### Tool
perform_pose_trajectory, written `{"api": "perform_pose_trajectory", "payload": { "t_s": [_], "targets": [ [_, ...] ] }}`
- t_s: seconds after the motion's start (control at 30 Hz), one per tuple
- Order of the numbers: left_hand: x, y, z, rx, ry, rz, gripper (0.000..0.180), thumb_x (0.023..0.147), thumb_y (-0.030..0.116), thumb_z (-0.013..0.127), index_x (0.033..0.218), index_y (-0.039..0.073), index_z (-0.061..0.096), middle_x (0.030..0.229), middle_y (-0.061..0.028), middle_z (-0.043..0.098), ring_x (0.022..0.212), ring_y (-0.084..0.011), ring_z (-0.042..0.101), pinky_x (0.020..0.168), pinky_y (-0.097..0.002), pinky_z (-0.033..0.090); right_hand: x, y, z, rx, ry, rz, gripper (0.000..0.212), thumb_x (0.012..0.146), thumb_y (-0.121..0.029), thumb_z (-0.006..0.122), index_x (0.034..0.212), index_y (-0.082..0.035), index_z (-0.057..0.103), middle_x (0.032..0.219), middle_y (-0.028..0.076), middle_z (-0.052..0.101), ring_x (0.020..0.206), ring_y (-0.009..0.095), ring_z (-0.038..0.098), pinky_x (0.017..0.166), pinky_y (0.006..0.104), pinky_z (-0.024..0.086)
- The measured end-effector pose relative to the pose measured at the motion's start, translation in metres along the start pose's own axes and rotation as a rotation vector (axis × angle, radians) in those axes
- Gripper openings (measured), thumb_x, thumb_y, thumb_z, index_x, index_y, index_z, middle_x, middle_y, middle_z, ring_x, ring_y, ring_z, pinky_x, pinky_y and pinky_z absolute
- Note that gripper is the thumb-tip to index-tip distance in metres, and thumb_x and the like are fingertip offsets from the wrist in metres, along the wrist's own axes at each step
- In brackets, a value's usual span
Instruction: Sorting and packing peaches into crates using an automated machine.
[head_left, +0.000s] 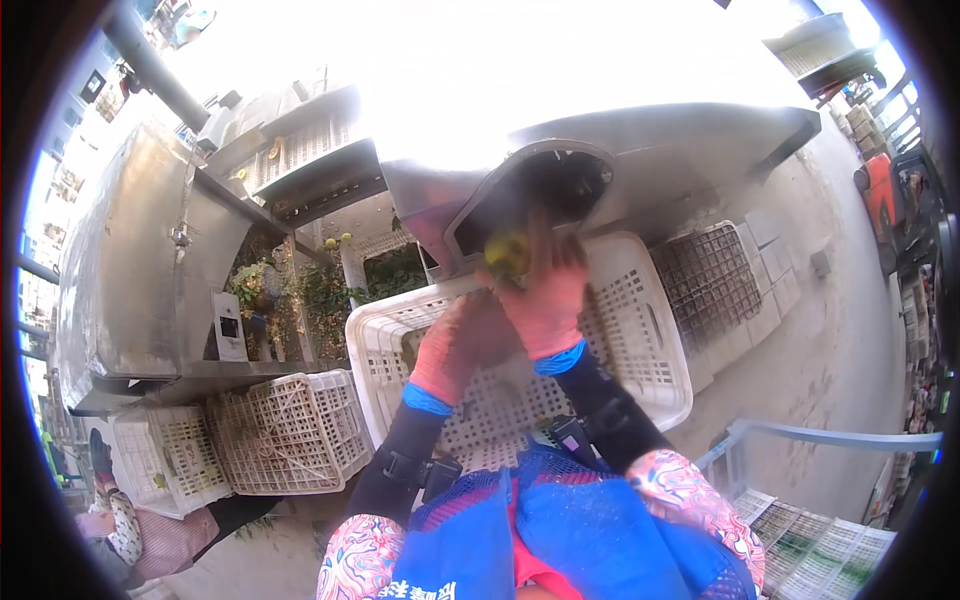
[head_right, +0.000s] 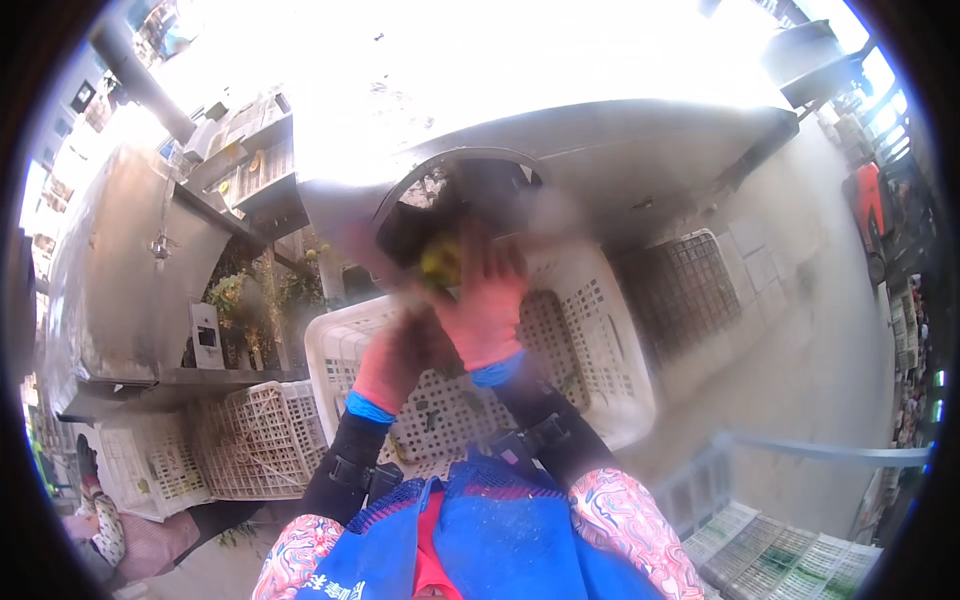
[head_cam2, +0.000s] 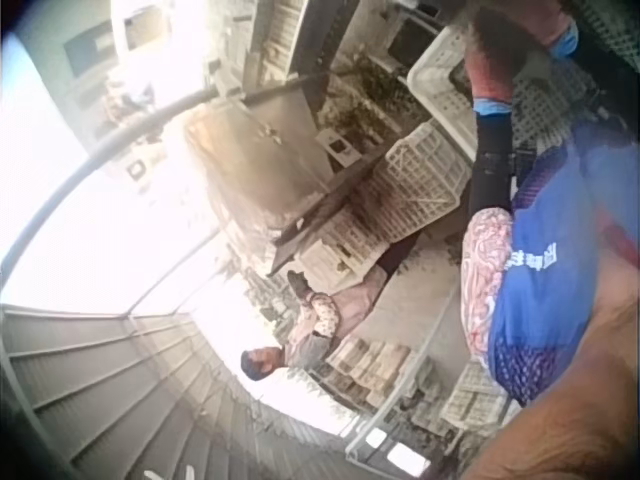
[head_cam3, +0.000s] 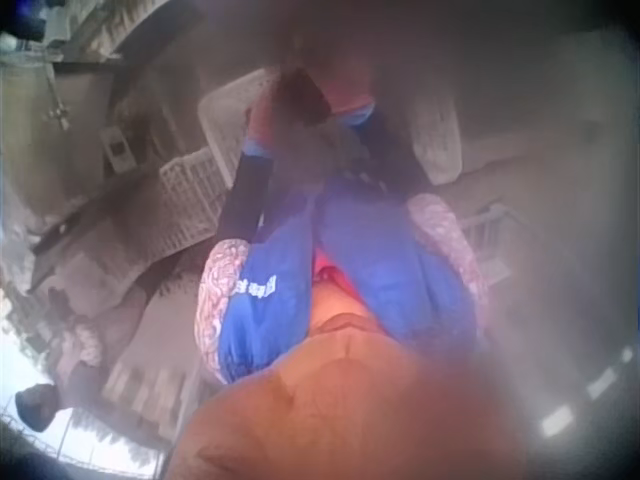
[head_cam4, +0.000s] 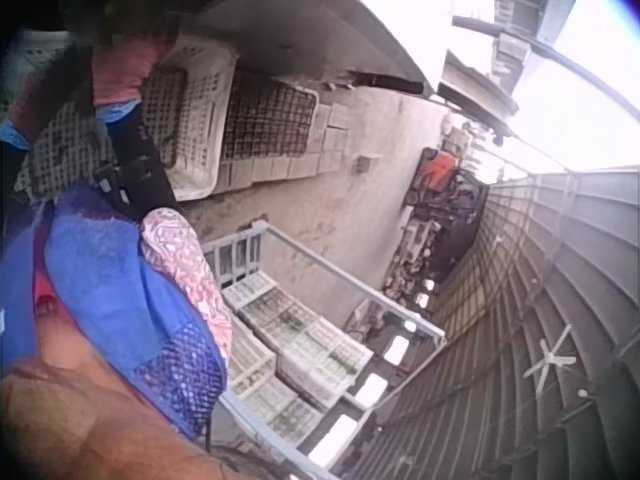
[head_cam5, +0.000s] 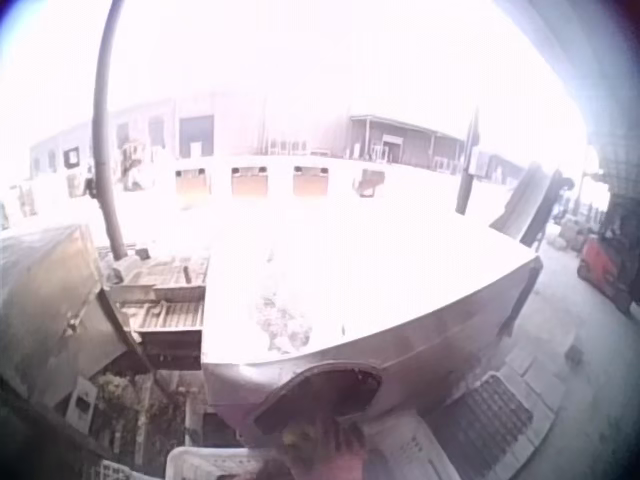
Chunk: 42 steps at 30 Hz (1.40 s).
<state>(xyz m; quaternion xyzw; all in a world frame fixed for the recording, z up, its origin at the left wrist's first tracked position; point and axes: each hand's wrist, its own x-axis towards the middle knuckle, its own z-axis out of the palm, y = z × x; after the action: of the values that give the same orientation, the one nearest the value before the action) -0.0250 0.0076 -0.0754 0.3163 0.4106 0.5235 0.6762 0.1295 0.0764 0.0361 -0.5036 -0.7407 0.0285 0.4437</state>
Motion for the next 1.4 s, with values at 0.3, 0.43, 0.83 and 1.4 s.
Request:
{"api": "perform_pose_trajectory", "payload": {
  "t_s": [0.3,0.43,0.83,1.4],
  "targets": [
    [-0.045,0.057,0.022,0.097,0.152,-0.134,0.041,0.102,0.036,0.056,0.126,0.004,0.062,0.107,-0.0138,0.069,0.089,-0.0238,0.069,0.081,-0.0378,0.057,0.026,0.06,0.07,-0.457,-0.171,-0.202,0.038,0.088,-0.044,0.064,0.101,-0.008,0.064,0.096,0.009,0.066,0.093,0.031,0.062,0.085,0.0479,0.047],
    [-0.109,0.062,-0.007,0.398,0.464,0.173,0.04,0.103,0.025,0.057,0.135,0.0,0.057,0.114,-0.0139,0.068,0.089,-0.0187,0.068,0.078,-0.0329,0.057,0.057,0.024,0.0,-0.026,-0.083,-0.041,0.054,0.086,-0.046,0.069,0.122,-0.006,0.061,0.122,0.018,0.061,0.111,0.04,0.058,0.098,0.0507,0.044],
    [-0.261,-0.061,-0.051,0.516,0.433,-0.306,0.088,0.078,0.033,0.079,0.152,0.01,0.038,0.128,-0.0233,0.063,0.116,-0.0395,0.06,0.1,-0.0492,0.05,-0.109,0.24,-0.198,0.204,-0.724,0.858,0.079,0.08,-0.037,0.078,0.146,-0.005,0.049,0.136,0.017,0.061,0.121,0.028,0.06,0.104,0.039,0.046],
    [-0.401,0.025,-0.046,0.022,1.191,0.051,0.069,0.069,-0.019,0.06,0.135,-0.003,0.055,0.116,-0.0161,0.069,0.1,-0.0286,0.069,0.091,-0.04,0.056,-0.189,0.149,-0.101,1.283,-0.884,1.283,0.074,0.068,0.003,0.058,0.141,-0.002,0.049,0.124,0.015,0.062,0.112,0.032,0.062,0.104,0.0454,0.05]
  ]
}}
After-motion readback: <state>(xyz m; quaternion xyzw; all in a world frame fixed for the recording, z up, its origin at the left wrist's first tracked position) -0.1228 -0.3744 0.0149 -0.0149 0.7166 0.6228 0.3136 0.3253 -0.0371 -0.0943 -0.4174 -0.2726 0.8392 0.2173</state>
